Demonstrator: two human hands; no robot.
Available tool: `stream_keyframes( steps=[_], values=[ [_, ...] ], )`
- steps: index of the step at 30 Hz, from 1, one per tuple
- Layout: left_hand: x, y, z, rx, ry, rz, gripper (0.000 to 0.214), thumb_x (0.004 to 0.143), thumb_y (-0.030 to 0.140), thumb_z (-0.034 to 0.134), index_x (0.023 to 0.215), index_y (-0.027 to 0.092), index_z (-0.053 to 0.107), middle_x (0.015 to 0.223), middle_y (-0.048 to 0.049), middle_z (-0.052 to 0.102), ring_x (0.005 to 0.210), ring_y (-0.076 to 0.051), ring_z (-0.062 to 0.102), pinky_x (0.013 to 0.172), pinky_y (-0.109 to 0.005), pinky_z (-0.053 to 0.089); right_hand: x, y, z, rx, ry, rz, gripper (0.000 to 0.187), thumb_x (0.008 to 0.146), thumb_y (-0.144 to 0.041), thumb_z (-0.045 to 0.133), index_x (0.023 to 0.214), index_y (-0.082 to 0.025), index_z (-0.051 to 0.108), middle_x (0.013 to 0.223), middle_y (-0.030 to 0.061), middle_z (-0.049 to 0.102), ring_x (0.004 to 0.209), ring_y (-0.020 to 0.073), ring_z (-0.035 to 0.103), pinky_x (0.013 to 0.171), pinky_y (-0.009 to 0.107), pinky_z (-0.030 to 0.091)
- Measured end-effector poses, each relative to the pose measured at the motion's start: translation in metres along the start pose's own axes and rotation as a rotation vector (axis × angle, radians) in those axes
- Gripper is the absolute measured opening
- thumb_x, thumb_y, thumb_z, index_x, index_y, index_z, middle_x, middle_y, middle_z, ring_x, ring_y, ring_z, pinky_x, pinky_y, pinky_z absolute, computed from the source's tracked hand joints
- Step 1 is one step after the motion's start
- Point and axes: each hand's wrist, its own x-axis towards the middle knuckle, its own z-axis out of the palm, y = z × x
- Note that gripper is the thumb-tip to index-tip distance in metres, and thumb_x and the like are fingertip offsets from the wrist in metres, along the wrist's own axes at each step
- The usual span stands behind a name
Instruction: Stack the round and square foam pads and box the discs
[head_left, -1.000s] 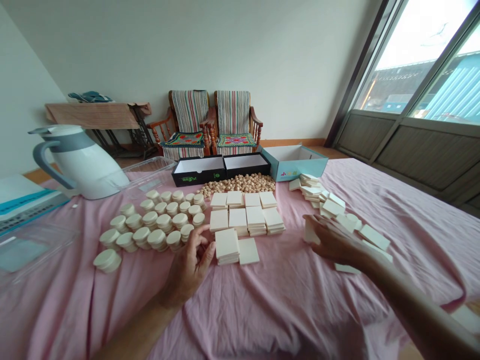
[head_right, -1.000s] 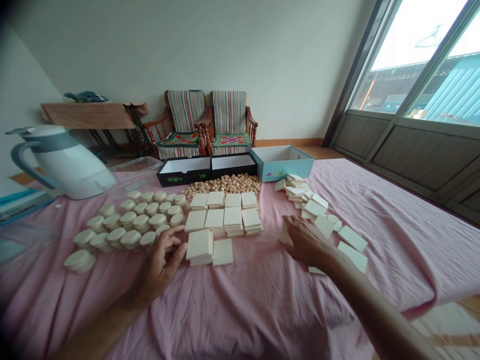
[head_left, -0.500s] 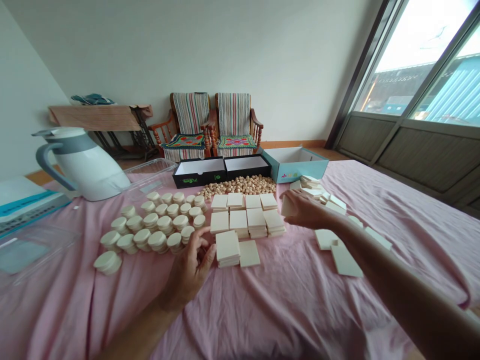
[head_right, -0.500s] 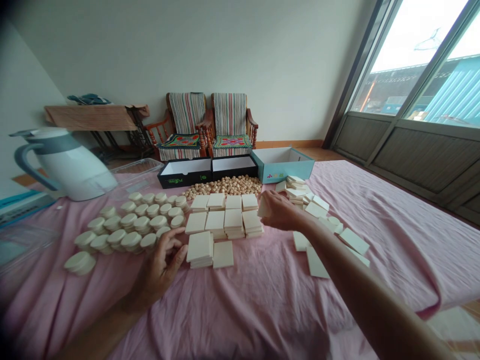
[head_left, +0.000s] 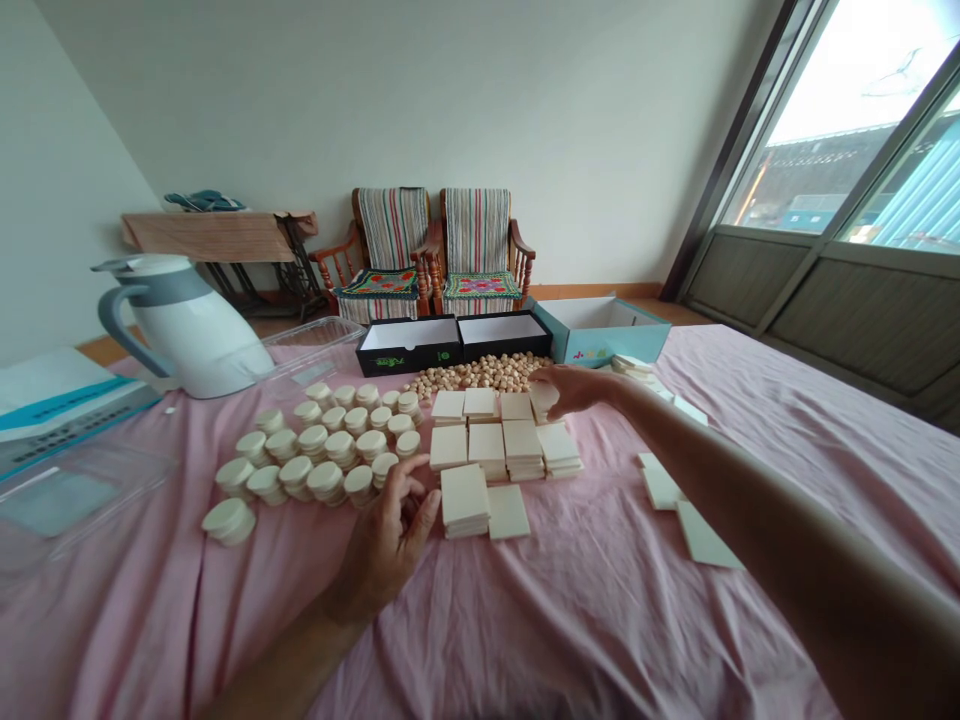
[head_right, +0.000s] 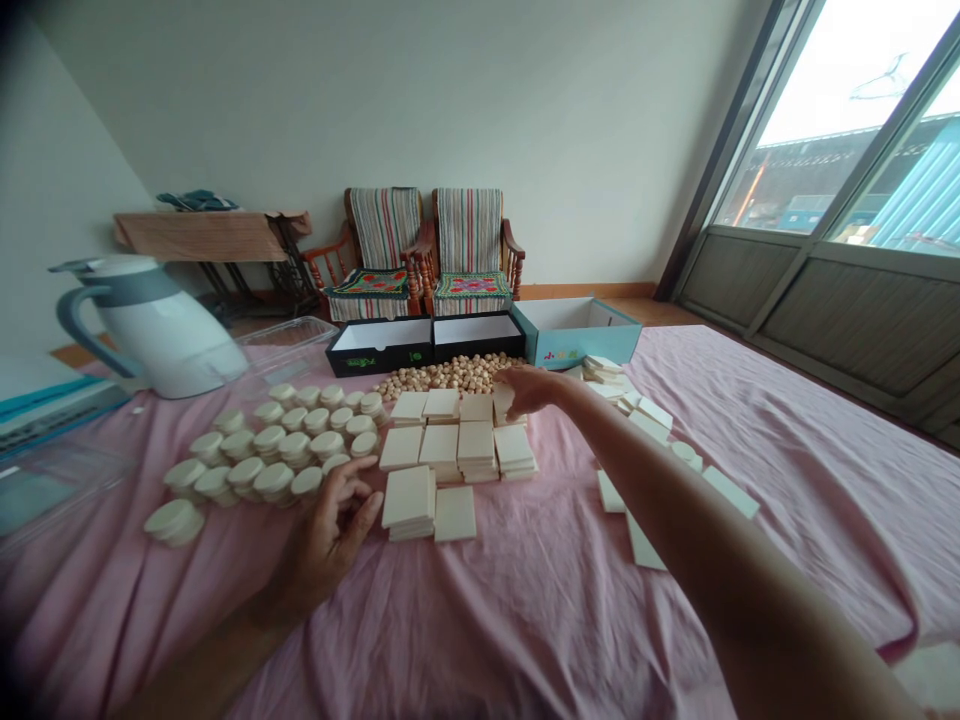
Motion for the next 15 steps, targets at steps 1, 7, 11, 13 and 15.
stream_keyframes(
  steps=[1,7,11,13,15],
  values=[
    [0.0,0.0,0.0,0.004,0.003,0.001,0.038,0.093,0.036,0.045,0.127,0.021,0.039,0.079,0.0012,0.058,0.068,-0.014,0.059,0.064,-0.026,0.046,-0.003,0.001,0.0,0.019,0.042,0.004,0.07,0.064,-0.024,0.075,0.13,-0.019,0.051,0.133,0.0111,0.055,0.118,0.0274,0.053,0.099,0.038,0.042],
    [0.0,0.001,-0.001,0.027,0.015,0.022,0.038,0.093,0.037,0.044,0.127,0.019,0.039,0.077,0.0008,0.058,0.066,-0.014,0.059,0.064,-0.027,0.047,-0.055,0.021,-0.005,0.096,0.138,0.049,0.046,0.079,-0.024,0.06,0.123,-0.016,0.056,0.115,0.0108,0.065,0.099,0.0208,0.063,0.087,0.031,0.048],
    [0.001,0.001,-0.001,0.034,0.019,0.034,0.039,0.093,0.036,0.044,0.127,0.02,0.04,0.079,0.0003,0.059,0.068,-0.014,0.06,0.063,-0.026,0.047,-0.107,0.035,0.01,0.013,-0.054,0.132,0.044,0.063,-0.022,0.07,0.106,-0.011,0.065,0.101,0.0144,0.068,0.091,0.0278,0.065,0.079,0.037,0.05],
    [0.002,0.0,0.0,0.037,0.015,0.043,0.039,0.092,0.036,0.045,0.127,0.02,0.04,0.079,0.0004,0.058,0.068,-0.014,0.06,0.064,-0.026,0.047,-0.128,0.037,0.022,-0.06,-0.123,0.162,0.056,0.059,-0.021,0.072,0.113,-0.012,0.062,0.11,0.0156,0.065,0.104,0.031,0.06,0.088,0.039,0.047],
    [0.003,-0.001,0.001,0.036,0.014,0.042,0.039,0.092,0.036,0.045,0.127,0.02,0.04,0.079,0.0004,0.058,0.068,-0.014,0.059,0.065,-0.027,0.047,-0.144,0.036,0.033,-0.125,-0.152,0.206,0.063,0.059,-0.022,0.071,0.121,-0.014,0.058,0.119,0.016,0.06,0.114,0.0318,0.055,0.094,0.04,0.043]
  ],
)
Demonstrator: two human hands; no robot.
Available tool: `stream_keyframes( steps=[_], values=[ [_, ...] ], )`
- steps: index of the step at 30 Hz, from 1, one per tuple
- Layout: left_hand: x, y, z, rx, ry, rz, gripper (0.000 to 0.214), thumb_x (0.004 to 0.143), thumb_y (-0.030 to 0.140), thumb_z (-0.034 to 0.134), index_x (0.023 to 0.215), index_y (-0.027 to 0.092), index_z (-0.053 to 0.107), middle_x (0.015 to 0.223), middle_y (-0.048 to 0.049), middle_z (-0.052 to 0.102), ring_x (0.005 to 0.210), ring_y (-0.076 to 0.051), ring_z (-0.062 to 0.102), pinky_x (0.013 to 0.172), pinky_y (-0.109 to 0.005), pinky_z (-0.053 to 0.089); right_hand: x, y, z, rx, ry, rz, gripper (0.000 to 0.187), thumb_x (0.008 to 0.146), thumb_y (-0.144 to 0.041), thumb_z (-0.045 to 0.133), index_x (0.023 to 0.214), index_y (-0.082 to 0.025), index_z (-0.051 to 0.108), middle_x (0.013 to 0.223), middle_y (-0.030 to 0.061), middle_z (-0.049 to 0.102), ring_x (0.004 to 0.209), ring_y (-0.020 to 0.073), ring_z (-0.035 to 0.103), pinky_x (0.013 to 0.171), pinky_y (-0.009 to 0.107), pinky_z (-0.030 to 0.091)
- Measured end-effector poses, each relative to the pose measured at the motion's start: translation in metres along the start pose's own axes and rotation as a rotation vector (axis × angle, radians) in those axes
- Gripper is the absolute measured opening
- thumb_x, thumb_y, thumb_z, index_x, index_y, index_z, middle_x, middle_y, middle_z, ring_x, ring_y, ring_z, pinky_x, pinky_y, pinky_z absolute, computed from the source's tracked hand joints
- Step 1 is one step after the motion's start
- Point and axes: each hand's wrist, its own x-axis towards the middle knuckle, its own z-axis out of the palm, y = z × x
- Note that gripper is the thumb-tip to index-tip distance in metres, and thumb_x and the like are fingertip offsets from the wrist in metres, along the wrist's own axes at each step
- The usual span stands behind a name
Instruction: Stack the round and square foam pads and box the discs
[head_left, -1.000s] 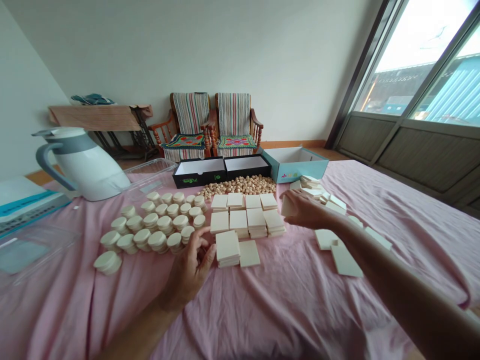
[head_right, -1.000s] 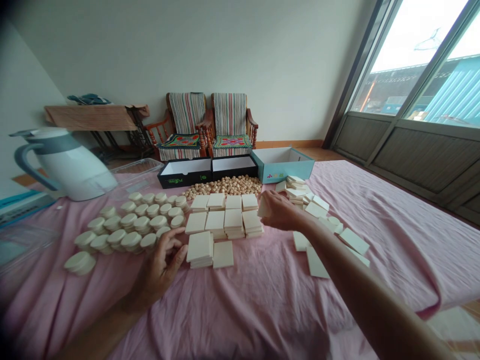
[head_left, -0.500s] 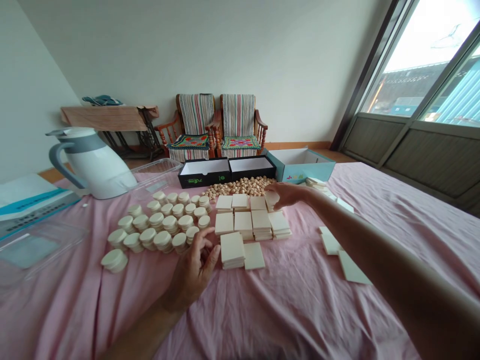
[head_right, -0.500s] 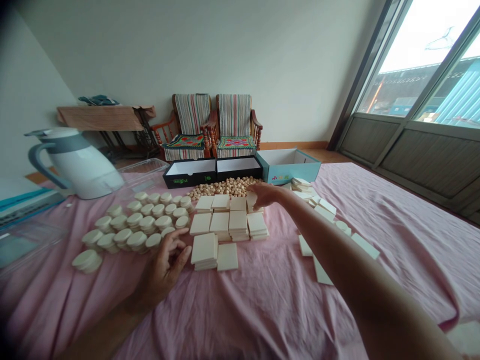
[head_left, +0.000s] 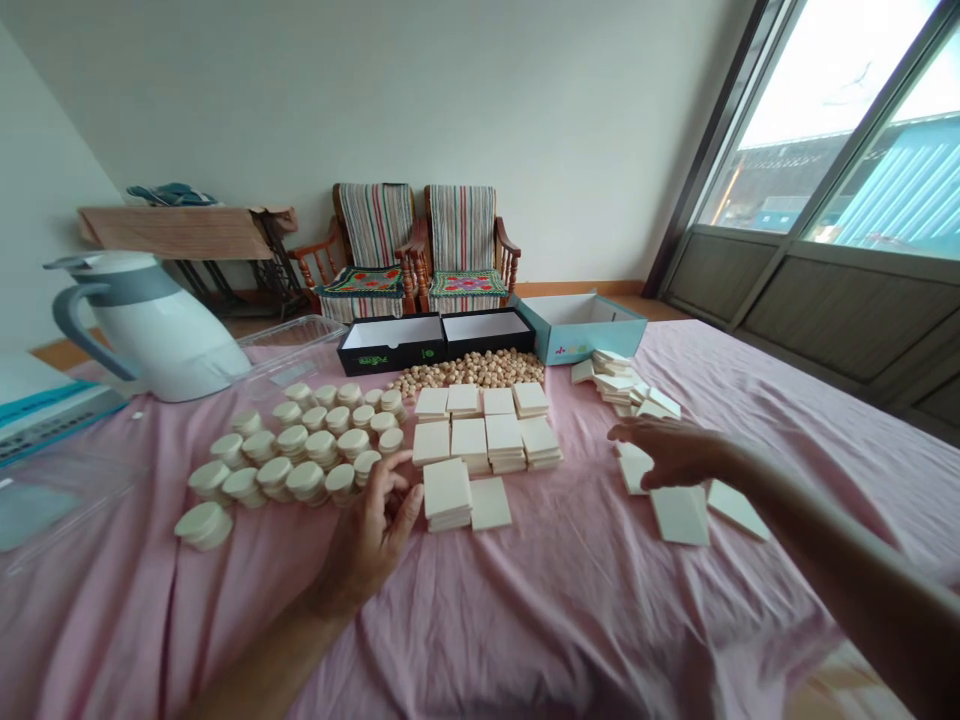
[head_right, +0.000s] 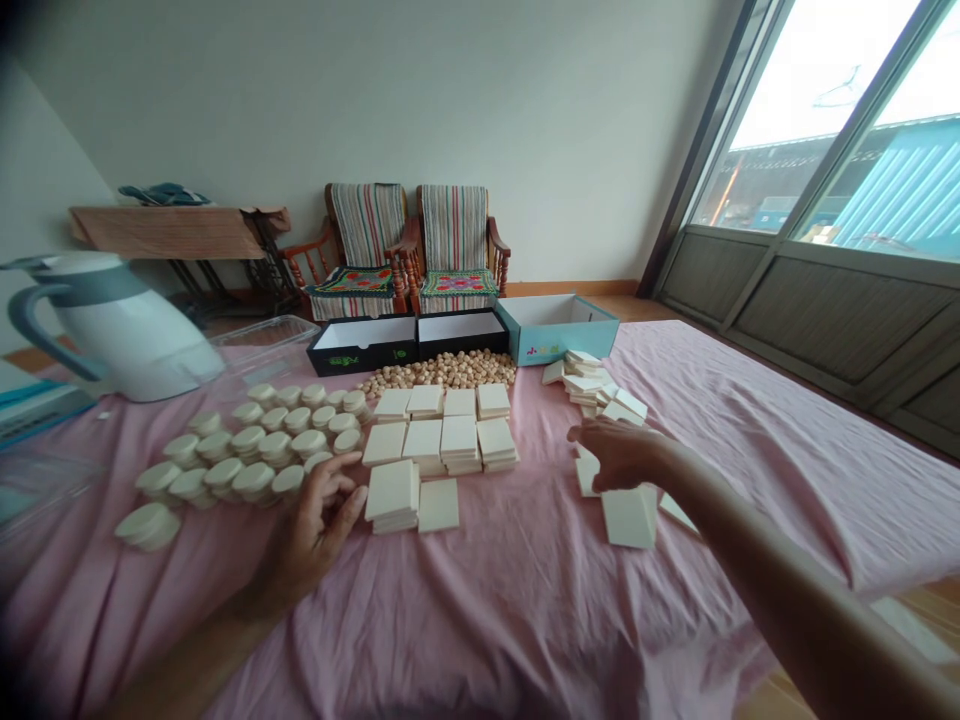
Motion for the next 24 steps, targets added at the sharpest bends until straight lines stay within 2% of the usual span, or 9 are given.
stream_keyframes(
  steps=[4,11,16,18,20,24],
  values=[
    [0.0,-0.001,0.001,0.0,-0.001,-0.018,0.04,0.092,0.036,0.045,0.128,0.02,0.039,0.078,0.0005,0.058,0.066,-0.014,0.058,0.063,-0.026,0.046,-0.013,-0.007,0.014,-0.063,0.056,0.085,0.056,0.063,-0.02,0.066,0.117,-0.015,0.056,0.12,0.0167,0.056,0.113,0.0323,0.053,0.09,0.042,0.042],
    [0.001,0.002,0.0,0.009,0.004,-0.013,0.039,0.092,0.036,0.045,0.127,0.019,0.039,0.077,0.0011,0.058,0.065,-0.014,0.059,0.061,-0.025,0.046,-0.016,-0.035,0.017,-0.157,0.114,0.063,0.029,0.073,-0.016,0.056,0.101,-0.013,0.06,0.105,0.0164,0.059,0.096,0.0289,0.059,0.084,0.04,0.042],
    [0.0,0.001,-0.001,-0.008,-0.007,-0.011,0.038,0.093,0.036,0.044,0.127,0.02,0.038,0.08,0.0,0.058,0.069,-0.014,0.06,0.063,-0.025,0.047,-0.016,-0.033,0.028,-0.142,0.188,0.053,0.026,0.074,-0.011,0.053,0.099,-0.015,0.06,0.097,0.0143,0.063,0.09,0.0263,0.061,0.078,0.035,0.042],
    [-0.001,0.001,-0.001,-0.011,-0.01,-0.011,0.038,0.093,0.037,0.044,0.127,0.02,0.038,0.079,0.0,0.058,0.068,-0.014,0.06,0.064,-0.026,0.047,-0.012,-0.025,0.027,-0.048,0.227,0.017,0.017,0.076,-0.012,0.05,0.088,-0.016,0.062,0.087,0.0113,0.065,0.081,0.0234,0.061,0.072,0.033,0.042],
    [-0.001,0.002,-0.001,-0.013,-0.01,-0.01,0.038,0.093,0.037,0.043,0.127,0.02,0.038,0.079,0.0,0.058,0.068,-0.015,0.06,0.064,-0.027,0.047,-0.003,-0.018,0.02,0.124,0.32,0.003,0.014,0.079,-0.018,0.048,0.078,-0.018,0.062,0.078,0.0075,0.066,0.072,0.0202,0.06,0.066,0.031,0.042],
    [-0.001,0.004,-0.001,-0.025,-0.007,-0.016,0.038,0.093,0.036,0.044,0.127,0.02,0.039,0.08,-0.0001,0.058,0.068,-0.014,0.06,0.063,-0.026,0.047,0.025,-0.021,-0.001,0.539,0.533,-0.029,0.023,0.081,-0.034,0.05,0.081,-0.018,0.067,0.076,0.0032,0.067,0.068,0.0173,0.06,0.061,0.028,0.044]
  ],
)
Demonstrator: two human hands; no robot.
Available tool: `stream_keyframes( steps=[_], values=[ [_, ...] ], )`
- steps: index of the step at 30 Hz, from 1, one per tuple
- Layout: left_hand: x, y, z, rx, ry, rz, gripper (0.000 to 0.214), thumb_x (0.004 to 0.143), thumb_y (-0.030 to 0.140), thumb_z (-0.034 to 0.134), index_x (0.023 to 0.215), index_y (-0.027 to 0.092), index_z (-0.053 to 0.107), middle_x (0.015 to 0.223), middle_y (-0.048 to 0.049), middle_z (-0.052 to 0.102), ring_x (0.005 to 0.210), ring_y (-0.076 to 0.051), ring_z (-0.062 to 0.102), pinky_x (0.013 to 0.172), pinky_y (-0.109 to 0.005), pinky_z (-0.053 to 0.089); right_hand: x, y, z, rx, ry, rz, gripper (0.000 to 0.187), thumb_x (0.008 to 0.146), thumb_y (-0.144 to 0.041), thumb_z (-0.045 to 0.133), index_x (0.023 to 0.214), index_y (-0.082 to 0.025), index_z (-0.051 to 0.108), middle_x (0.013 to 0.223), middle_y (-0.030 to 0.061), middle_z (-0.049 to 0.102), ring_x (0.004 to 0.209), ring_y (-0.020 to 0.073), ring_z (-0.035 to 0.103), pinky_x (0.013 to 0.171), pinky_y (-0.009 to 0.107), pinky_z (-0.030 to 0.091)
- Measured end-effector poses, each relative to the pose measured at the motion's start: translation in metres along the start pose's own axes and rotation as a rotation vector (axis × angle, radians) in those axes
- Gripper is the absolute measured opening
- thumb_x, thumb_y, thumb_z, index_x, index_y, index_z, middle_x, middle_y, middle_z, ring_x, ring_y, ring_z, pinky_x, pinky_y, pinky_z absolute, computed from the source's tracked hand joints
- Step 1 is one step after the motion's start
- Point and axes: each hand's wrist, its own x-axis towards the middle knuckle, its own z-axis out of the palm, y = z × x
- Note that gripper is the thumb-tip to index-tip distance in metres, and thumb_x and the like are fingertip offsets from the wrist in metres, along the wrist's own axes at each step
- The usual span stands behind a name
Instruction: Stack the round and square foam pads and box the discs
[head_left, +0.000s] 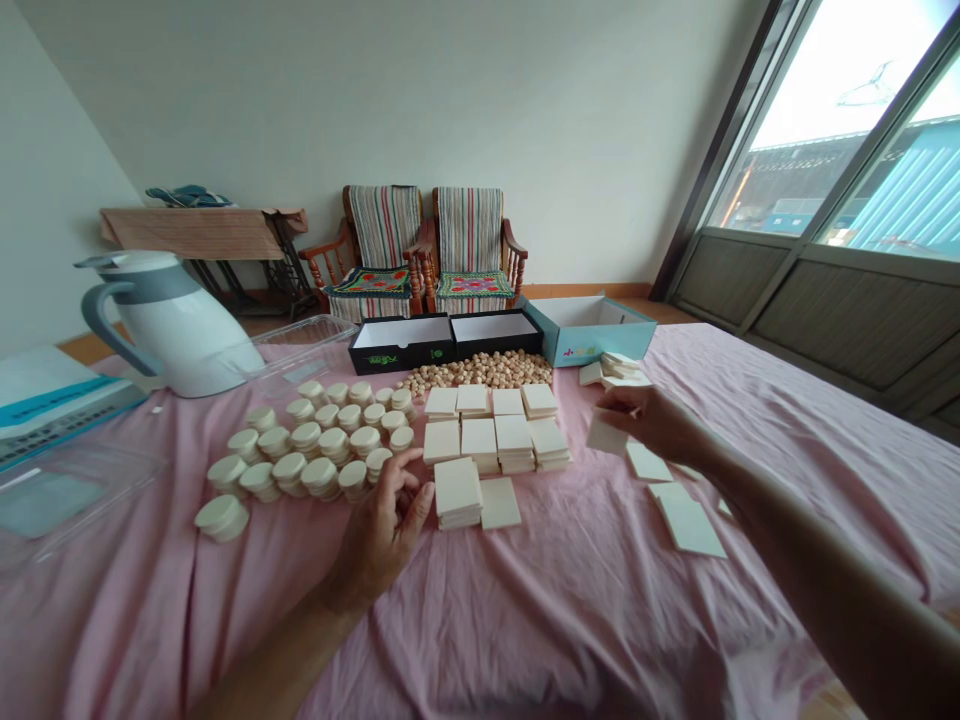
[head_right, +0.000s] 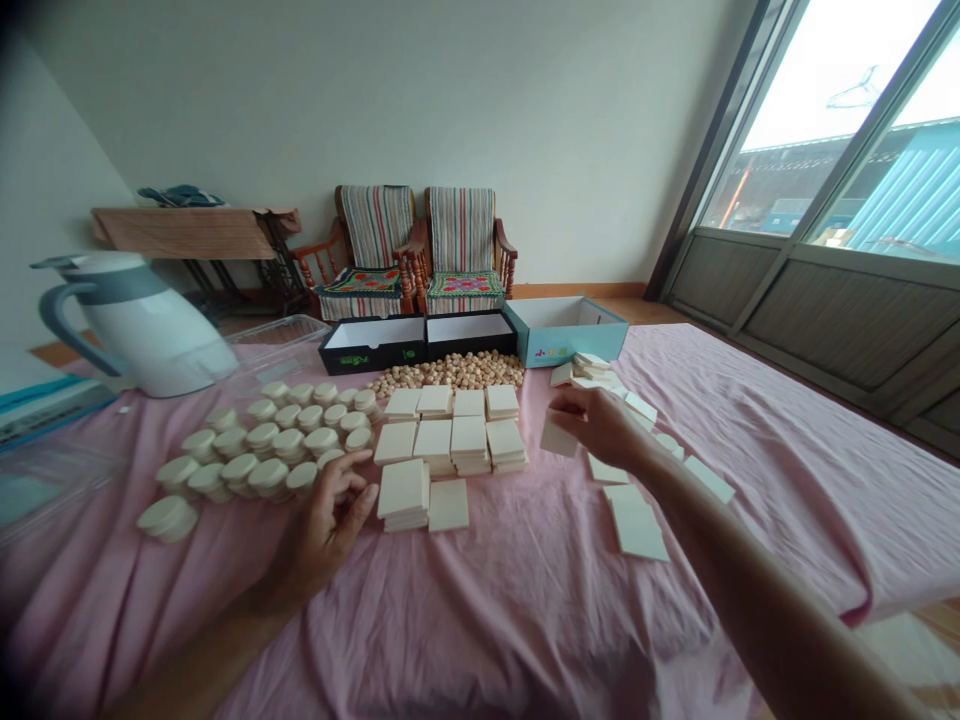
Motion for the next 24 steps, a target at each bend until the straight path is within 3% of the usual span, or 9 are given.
stream_keyframes(
  steps=[4,8,12,17,20,22,24],
  values=[
    [-0.001,0.001,-0.001,-0.002,-0.004,-0.004,0.037,0.093,0.035,0.044,0.127,0.019,0.039,0.078,0.0002,0.058,0.066,-0.014,0.059,0.064,-0.027,0.047,0.029,-0.021,0.016,0.254,-0.067,-0.025,0.03,0.079,-0.038,0.051,0.087,-0.016,0.07,0.077,0.0035,0.07,0.069,0.0172,0.062,0.062,0.028,0.047],
    [-0.002,0.001,-0.001,0.007,-0.01,-0.013,0.038,0.093,0.036,0.044,0.127,0.02,0.039,0.078,0.0003,0.058,0.066,-0.014,0.058,0.064,-0.027,0.046,0.047,-0.04,0.029,0.195,-0.165,-0.082,0.027,0.079,-0.033,0.052,0.087,-0.016,0.072,0.078,0.0038,0.072,0.072,0.0181,0.063,0.064,0.028,0.048],
    [-0.001,0.001,-0.002,0.005,-0.012,-0.013,0.037,0.094,0.037,0.043,0.127,0.02,0.038,0.078,0.0003,0.058,0.066,-0.014,0.058,0.063,-0.027,0.046,0.055,-0.041,0.024,0.128,-0.038,-0.125,0.024,0.079,-0.029,0.053,0.088,-0.02,0.073,0.091,0.004,0.074,0.083,0.0204,0.065,0.076,0.031,0.05],
    [-0.001,0.002,-0.002,0.009,-0.012,-0.006,0.038,0.093,0.037,0.043,0.126,0.02,0.039,0.078,-0.0001,0.059,0.068,-0.015,0.06,0.064,-0.027,0.048,0.036,-0.011,0.001,0.056,0.061,-0.097,0.028,0.082,-0.035,0.051,0.092,-0.02,0.071,0.09,0.0056,0.073,0.081,0.0218,0.066,0.079,0.034,0.051],
    [-0.001,0.0,-0.001,0.006,-0.004,-0.008,0.038,0.093,0.037,0.044,0.127,0.02,0.039,0.079,-0.0003,0.059,0.069,-0.015,0.06,0.065,-0.027,0.048,0.009,0.016,-0.011,-0.137,-0.13,-0.059,0.028,0.078,-0.031,0.054,0.099,-0.019,0.068,0.09,0.0072,0.071,0.082,0.0224,0.065,0.077,0.034,0.051],
    [-0.001,-0.002,0.0,0.01,0.003,-0.004,0.039,0.093,0.037,0.045,0.128,0.02,0.039,0.08,-0.0004,0.059,0.069,-0.015,0.06,0.064,-0.027,0.048,-0.009,0.031,-0.014,-0.277,-0.288,-0.041,0.036,0.071,-0.026,0.06,0.106,-0.018,0.065,0.101,0.0102,0.069,0.094,0.0254,0.064,0.083,0.036,0.049],
    [0.0,-0.003,0.0,0.02,0.009,0.004,0.04,0.093,0.037,0.045,0.128,0.02,0.039,0.08,-0.0005,0.059,0.068,-0.015,0.06,0.064,-0.027,0.047,-0.022,0.043,-0.014,-0.406,-0.368,-0.012,0.047,0.065,-0.022,0.064,0.112,-0.018,0.062,0.115,0.0133,0.065,0.109,0.0295,0.059,0.09,0.04,0.046]
  ],
)
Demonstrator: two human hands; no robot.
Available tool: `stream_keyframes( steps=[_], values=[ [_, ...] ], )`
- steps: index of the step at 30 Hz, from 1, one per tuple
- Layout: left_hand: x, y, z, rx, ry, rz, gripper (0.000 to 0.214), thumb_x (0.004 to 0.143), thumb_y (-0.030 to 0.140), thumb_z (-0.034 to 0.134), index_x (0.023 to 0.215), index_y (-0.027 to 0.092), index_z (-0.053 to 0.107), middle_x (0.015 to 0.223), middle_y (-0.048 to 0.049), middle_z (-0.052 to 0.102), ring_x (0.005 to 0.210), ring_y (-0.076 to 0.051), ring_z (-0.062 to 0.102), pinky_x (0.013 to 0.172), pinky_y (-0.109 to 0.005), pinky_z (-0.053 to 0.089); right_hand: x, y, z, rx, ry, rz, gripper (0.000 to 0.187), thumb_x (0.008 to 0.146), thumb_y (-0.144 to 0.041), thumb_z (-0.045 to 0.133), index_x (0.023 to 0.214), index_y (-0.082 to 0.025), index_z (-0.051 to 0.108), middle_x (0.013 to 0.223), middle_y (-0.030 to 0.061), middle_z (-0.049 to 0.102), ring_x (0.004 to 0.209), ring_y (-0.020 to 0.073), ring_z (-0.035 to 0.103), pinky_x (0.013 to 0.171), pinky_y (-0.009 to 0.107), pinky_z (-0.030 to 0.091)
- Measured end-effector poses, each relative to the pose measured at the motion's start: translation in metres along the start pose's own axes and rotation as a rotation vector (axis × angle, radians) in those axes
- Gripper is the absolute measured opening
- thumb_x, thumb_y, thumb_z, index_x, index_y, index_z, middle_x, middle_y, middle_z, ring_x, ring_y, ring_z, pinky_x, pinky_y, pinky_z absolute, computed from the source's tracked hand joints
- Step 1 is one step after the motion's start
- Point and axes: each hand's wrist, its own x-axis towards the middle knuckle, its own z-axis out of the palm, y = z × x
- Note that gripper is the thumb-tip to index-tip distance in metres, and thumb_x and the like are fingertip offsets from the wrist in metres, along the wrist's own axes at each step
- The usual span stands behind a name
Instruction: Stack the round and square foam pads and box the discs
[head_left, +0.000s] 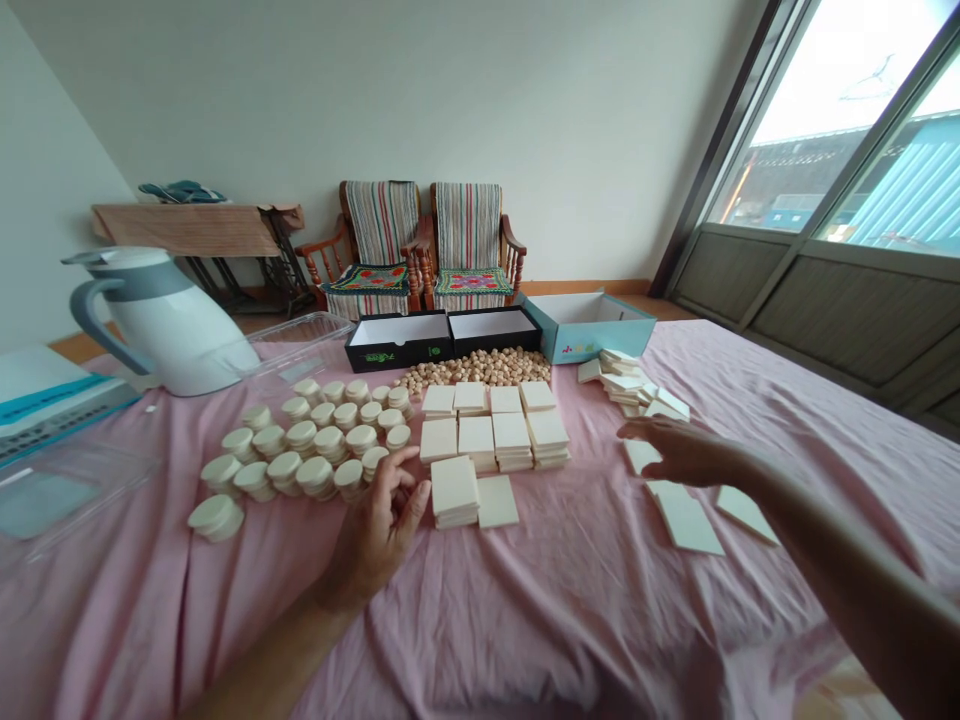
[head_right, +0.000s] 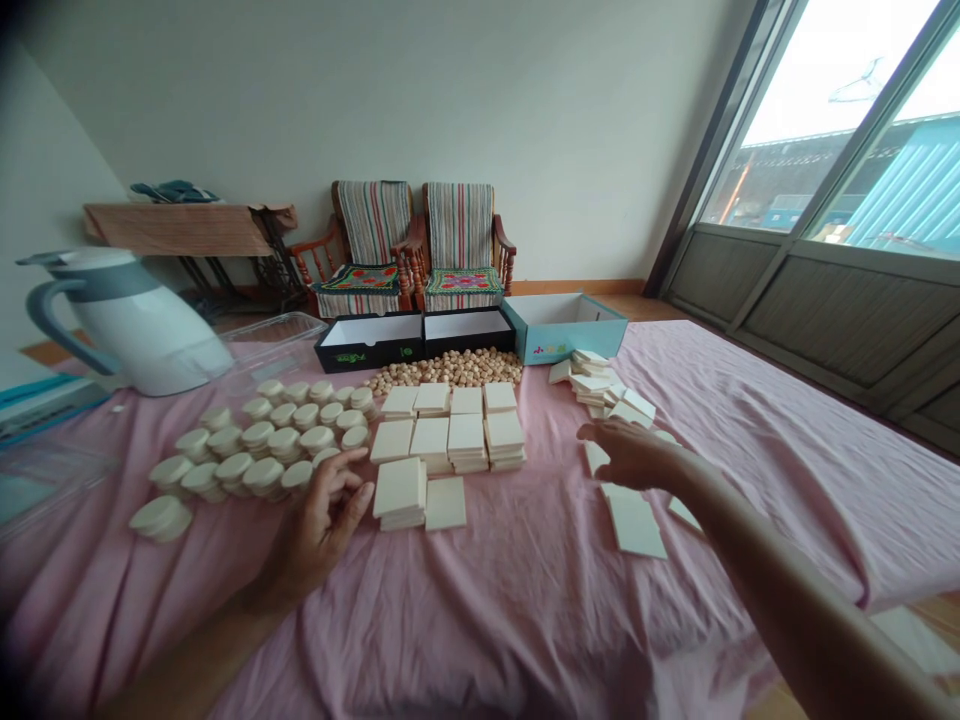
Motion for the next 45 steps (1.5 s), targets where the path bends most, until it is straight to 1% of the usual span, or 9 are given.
stream_keyframes(
  steps=[9,15,18,24,32,36,39,42,45],
  values=[
    [0.001,0.001,0.0,0.012,0.007,0.004,0.038,0.093,0.037,0.043,0.126,0.019,0.039,0.078,0.0,0.059,0.068,-0.015,0.061,0.065,-0.027,0.048,-0.006,0.003,0.014,-0.167,-0.011,0.097,0.053,0.069,-0.018,0.061,0.122,-0.02,0.057,0.128,0.0163,0.057,0.121,0.0337,0.051,0.095,0.049,0.039],
    [0.0,0.001,0.0,-0.005,0.001,0.002,0.039,0.093,0.036,0.044,0.128,0.019,0.039,0.078,-0.0004,0.06,0.069,-0.015,0.061,0.065,-0.027,0.049,0.0,-0.014,0.008,-0.148,0.031,0.065,0.031,0.066,-0.022,0.061,0.097,-0.017,0.064,0.103,0.015,0.065,0.102,0.0322,0.06,0.086,0.042,0.044],
    [0.0,0.001,0.0,-0.002,0.004,0.005,0.039,0.092,0.035,0.044,0.128,0.019,0.039,0.078,0.0,0.06,0.068,-0.015,0.061,0.065,-0.027,0.048,0.008,-0.027,0.002,0.054,0.197,0.043,0.03,0.068,-0.027,0.06,0.096,-0.017,0.062,0.097,0.0122,0.066,0.092,0.0277,0.062,0.083,0.04,0.047],
    [-0.002,0.001,-0.002,-0.006,-0.001,-0.005,0.039,0.093,0.035,0.044,0.128,0.019,0.039,0.078,0.0,0.059,0.068,-0.015,0.06,0.066,-0.027,0.048,0.024,-0.047,0.012,0.878,0.355,-0.106,0.05,0.075,-0.04,0.059,0.118,-0.015,0.057,0.113,0.0126,0.063,0.103,0.0259,0.061,0.088,0.042,0.05],
    [-0.002,0.003,-0.002,-0.013,-0.003,-0.005,0.037,0.093,0.035,0.044,0.126,0.02,0.04,0.078,0.0004,0.059,0.067,-0.014,0.06,0.065,-0.026,0.047,0.024,-0.067,0.036,1.013,0.267,-0.142,0.051,0.073,-0.043,0.062,0.117,-0.017,0.056,0.111,0.013,0.065,0.103,0.026,0.062,0.088,0.042,0.052],
    [-0.001,0.002,-0.001,-0.018,-0.016,-0.006,0.037,0.093,0.035,0.044,0.126,0.02,0.04,0.078,0.0003,0.059,0.068,-0.014,0.06,0.065,-0.026,0.047,0.025,-0.066,0.025,0.893,0.446,-0.077,0.047,0.076,-0.037,0.059,0.117,-0.016,0.056,0.112,0.0133,0.062,0.104,0.0258,0.061,0.083,0.04,0.054],
    [-0.001,0.001,0.0,-0.014,-0.019,-0.007,0.037,0.093,0.035,0.045,0.126,0.02,0.041,0.08,-0.0002,0.059,0.07,-0.015,0.06,0.066,-0.027,0.047,0.027,-0.074,0.011,0.598,0.524,-0.161,0.048,0.075,-0.028,0.059,0.121,-0.018,0.055,0.113,0.0115,0.061,0.102,0.0246,0.059,0.085,0.041,0.052],
    [-0.001,0.0,-0.001,-0.008,-0.018,-0.016,0.038,0.093,0.036,0.044,0.127,0.02,0.04,0.08,0.0003,0.058,0.069,-0.014,0.06,0.067,-0.027,0.047,0.032,-0.092,-0.001,0.208,0.543,-0.261,0.052,0.071,-0.021,0.059,0.123,-0.017,0.056,0.114,0.0121,0.059,0.105,0.0269,0.056,0.092,0.045,0.045],
    [-0.001,0.001,-0.001,-0.007,-0.014,-0.02,0.038,0.093,0.037,0.044,0.127,0.02,0.04,0.078,0.0007,0.058,0.069,-0.014,0.059,0.067,-0.027,0.047,0.038,-0.107,-0.009,-0.011,0.489,-0.284,0.051,0.071,-0.021,0.059,0.122,-0.017,0.057,0.114,0.0127,0.06,0.104,0.0281,0.054,0.094,0.049,0.041]
  ],
)
